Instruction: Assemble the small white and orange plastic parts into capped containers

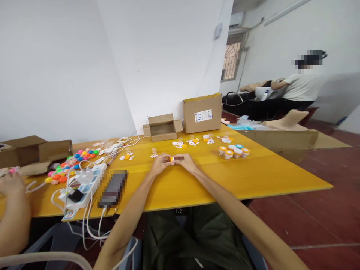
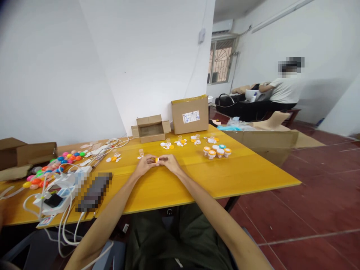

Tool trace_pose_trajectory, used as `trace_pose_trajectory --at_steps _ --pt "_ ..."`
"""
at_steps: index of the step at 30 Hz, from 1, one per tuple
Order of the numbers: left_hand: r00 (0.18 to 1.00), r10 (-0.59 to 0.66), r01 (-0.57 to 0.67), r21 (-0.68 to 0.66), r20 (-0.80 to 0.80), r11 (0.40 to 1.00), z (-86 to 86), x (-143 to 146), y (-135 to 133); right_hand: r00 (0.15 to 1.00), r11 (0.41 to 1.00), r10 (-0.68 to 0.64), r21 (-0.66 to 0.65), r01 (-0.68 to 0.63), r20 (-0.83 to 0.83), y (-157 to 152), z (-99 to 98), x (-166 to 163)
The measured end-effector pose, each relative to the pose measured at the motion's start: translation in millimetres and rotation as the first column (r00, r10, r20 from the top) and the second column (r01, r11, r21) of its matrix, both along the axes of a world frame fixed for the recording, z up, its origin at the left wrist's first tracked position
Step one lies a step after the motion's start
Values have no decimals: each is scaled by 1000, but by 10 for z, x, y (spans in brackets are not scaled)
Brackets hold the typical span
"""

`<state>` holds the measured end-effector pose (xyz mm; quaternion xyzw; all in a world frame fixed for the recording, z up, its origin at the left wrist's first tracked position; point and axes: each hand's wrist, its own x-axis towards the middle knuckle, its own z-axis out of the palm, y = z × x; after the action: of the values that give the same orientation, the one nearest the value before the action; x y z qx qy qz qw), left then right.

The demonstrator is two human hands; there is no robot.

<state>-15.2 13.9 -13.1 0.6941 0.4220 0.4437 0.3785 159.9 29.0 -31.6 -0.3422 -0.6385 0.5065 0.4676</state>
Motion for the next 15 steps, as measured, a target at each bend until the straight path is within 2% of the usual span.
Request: trace_pose_trajectory --at_steps 15 --pt "996 -15 20 57 -86 998 -11 3 5 1000 999 13 -45 -13 -8 -16 28 25"
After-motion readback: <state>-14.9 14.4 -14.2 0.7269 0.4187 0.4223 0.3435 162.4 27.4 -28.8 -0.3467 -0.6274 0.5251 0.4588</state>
